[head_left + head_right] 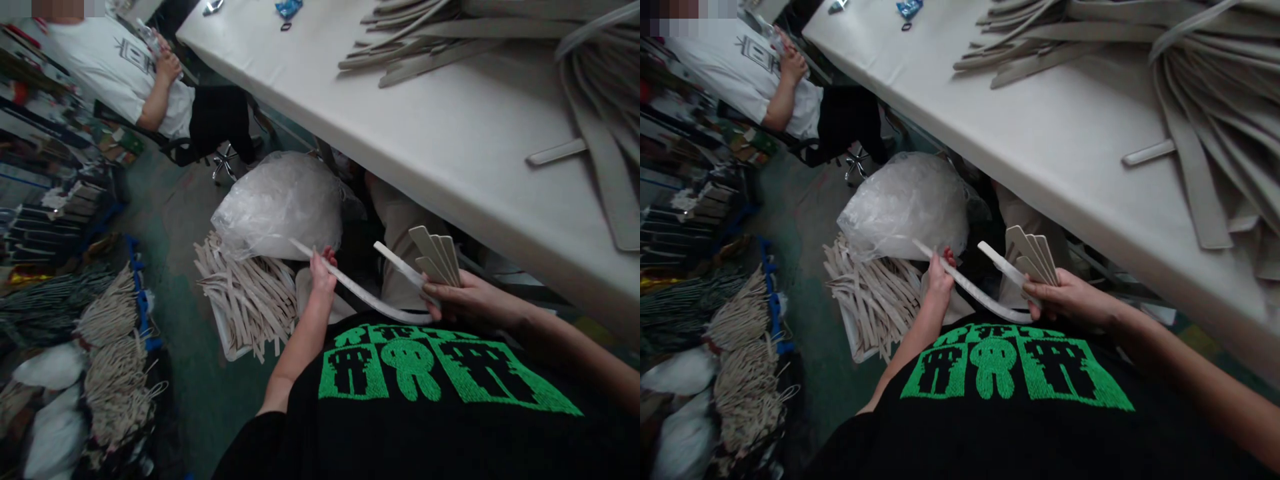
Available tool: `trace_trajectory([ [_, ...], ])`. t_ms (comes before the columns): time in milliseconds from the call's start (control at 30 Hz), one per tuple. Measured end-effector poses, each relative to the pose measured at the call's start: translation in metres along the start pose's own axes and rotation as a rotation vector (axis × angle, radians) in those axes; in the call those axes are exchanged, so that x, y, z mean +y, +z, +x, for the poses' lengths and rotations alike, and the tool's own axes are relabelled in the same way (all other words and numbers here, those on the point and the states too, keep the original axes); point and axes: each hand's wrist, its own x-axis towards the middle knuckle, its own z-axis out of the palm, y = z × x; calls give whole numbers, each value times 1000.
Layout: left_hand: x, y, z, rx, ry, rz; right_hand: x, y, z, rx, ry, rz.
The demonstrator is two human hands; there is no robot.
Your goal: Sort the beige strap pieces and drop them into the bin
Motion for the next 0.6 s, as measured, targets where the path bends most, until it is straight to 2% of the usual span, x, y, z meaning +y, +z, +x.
trace_trajectory([
  [67,8,4,-14,-68,40,3,2,7,17,63,-54,38],
  [133,10,11,-34,-185,62,33,-2,14,37,78,-128,15],
  [233,6,19,-61,-375,106,115,-13,22,67,90,-209,-28],
  [333,-1,22,-77,-498,138,217,-24,28,88,151,-202,12],
  [467,-9,18,-82,-544,166,453,-27,30,100,295,-237,126],
  [600,-10,13,-81,-540,167,577,-23,27,101,394,-300,193],
])
